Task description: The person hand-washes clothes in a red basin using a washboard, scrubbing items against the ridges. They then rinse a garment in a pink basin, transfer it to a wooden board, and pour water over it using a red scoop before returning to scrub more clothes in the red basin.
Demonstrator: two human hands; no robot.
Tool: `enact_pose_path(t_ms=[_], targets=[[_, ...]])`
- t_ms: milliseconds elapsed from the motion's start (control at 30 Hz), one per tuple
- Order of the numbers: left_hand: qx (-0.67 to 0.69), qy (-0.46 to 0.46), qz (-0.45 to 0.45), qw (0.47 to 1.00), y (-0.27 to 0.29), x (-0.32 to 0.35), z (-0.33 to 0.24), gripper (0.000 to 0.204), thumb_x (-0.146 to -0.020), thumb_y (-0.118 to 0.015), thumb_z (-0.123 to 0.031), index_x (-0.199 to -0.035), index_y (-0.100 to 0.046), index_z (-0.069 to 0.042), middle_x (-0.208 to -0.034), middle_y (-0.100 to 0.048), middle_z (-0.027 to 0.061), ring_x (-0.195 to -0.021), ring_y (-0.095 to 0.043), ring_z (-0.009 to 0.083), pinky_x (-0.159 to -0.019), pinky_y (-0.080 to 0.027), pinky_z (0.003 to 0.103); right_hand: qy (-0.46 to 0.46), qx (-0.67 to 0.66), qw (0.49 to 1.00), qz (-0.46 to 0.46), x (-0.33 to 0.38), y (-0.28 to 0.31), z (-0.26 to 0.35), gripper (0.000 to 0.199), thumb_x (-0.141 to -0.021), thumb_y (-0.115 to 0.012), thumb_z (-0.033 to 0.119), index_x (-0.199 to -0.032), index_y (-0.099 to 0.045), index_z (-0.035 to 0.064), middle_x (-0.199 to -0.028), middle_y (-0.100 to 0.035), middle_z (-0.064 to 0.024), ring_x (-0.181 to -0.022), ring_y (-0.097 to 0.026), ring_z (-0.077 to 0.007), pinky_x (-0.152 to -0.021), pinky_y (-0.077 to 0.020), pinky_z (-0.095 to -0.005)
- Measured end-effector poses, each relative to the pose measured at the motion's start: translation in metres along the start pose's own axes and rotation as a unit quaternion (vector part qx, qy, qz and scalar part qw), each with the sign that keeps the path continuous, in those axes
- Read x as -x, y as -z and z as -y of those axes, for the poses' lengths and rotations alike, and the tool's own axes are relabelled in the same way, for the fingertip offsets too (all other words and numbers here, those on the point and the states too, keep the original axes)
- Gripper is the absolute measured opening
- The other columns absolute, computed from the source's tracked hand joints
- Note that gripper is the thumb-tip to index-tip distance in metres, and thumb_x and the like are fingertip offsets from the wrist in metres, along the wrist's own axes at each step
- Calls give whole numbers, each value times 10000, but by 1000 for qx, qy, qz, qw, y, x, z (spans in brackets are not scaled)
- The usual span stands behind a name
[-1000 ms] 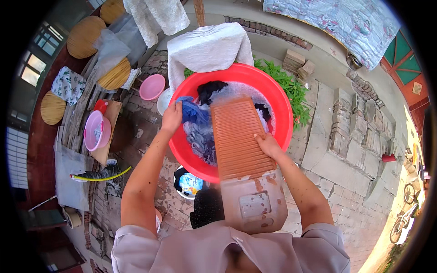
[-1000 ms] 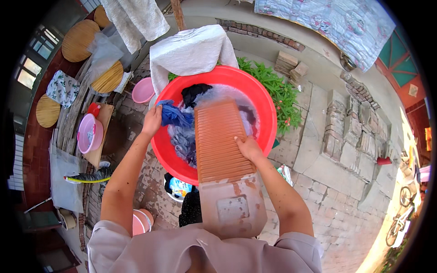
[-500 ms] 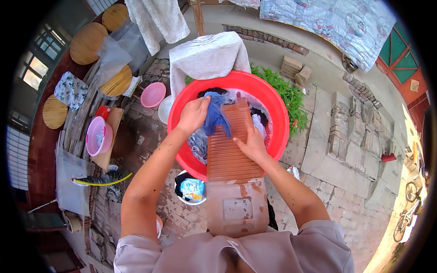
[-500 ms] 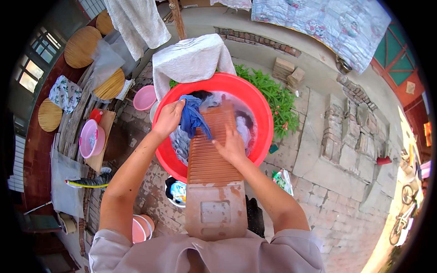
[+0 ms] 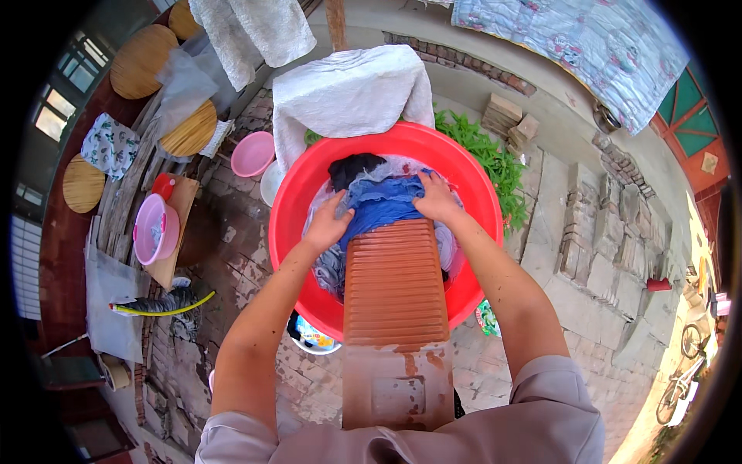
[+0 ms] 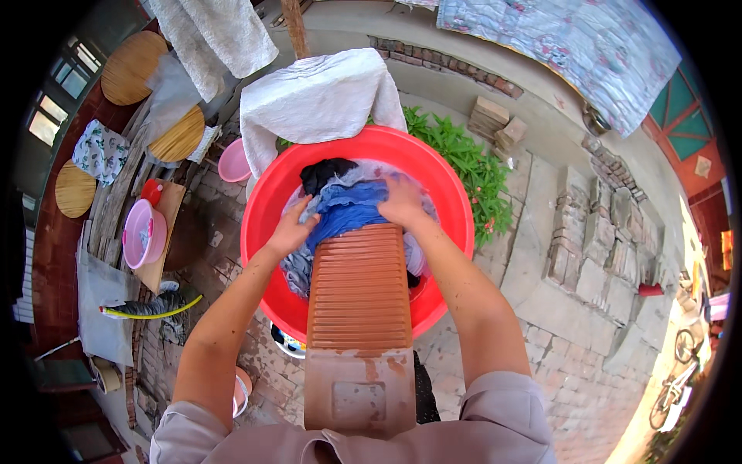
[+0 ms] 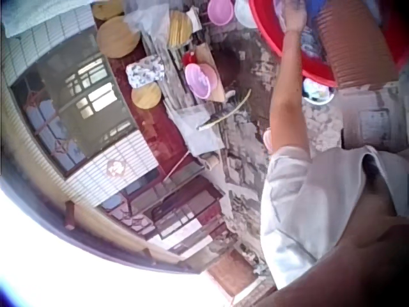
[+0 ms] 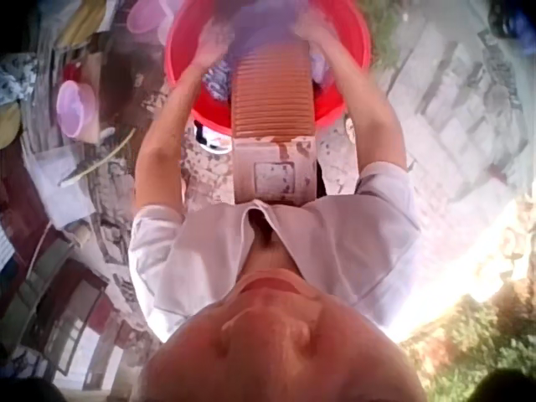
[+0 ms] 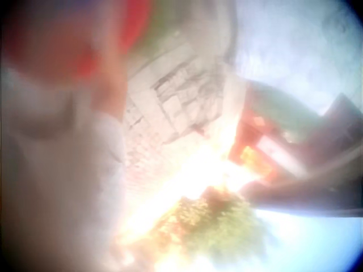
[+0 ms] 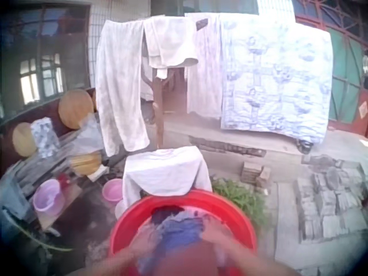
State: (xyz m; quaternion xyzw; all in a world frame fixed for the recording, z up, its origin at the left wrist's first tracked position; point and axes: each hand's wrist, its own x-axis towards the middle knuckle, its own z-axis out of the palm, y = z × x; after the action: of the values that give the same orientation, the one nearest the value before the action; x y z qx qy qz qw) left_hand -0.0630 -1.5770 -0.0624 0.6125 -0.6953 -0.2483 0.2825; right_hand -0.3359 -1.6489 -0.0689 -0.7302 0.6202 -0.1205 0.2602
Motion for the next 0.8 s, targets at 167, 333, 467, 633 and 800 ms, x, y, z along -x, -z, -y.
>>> enact_pose_path(t_ms=[167,333,467,633,800], targets=[[-190,38,41,980,-74,-9,21,503,-922,-501,-319,-1321,-462,-16,-1325,-452,275,-1240,-432,396,-1057,-321,404,-26,110,989,94,-37,-51,31,716,-785,-618,541,-1384,-428,198,-1519,-185,-153,-1377,-193,-383,-1073,-225,-547],[1,140,-31,990,-86,-27,28,344,-907,-508,-242,-1134,-600,1,-1257,-504,257,-1131,-498,398,-976,-393,415,51,68,996,35,-33,-82,38,453,-801,-637,349,-1154,-577,72,-1273,-478,-178,-1226,-408,-352,-994,-339,-487],[-21,-161,26,986,-30,54,-42,216,-792,-633,-112,-982,-650,-13,-1104,-574,185,-1028,-537,365,-897,-427,435,233,-64,970,40,92,-34,20,321,-731,-688,145,-1000,-572,15,-1116,-554,-183,-1127,-483,-360,-914,-416,-459],[-51,-279,141,948,-23,77,-68,508,-682,-646,-177,-1176,-552,-111,-1322,-423,201,-1285,-356,390,-1058,-248,543,279,78,957,10,147,-2,34,701,-792,-641,307,-1375,-351,47,-1436,-314,-213,-1296,-319,-440,-1080,-252,-500],[-148,2,22,989,-94,-48,-15,587,-824,-510,-264,-1335,-403,4,-1442,-320,211,-1362,-281,316,-1130,-121,489,55,72,996,-2,-12,-65,23,686,-837,-529,417,-1393,-370,49,-1481,-272,-193,-1378,-238,-337,-1117,-161,-520]])
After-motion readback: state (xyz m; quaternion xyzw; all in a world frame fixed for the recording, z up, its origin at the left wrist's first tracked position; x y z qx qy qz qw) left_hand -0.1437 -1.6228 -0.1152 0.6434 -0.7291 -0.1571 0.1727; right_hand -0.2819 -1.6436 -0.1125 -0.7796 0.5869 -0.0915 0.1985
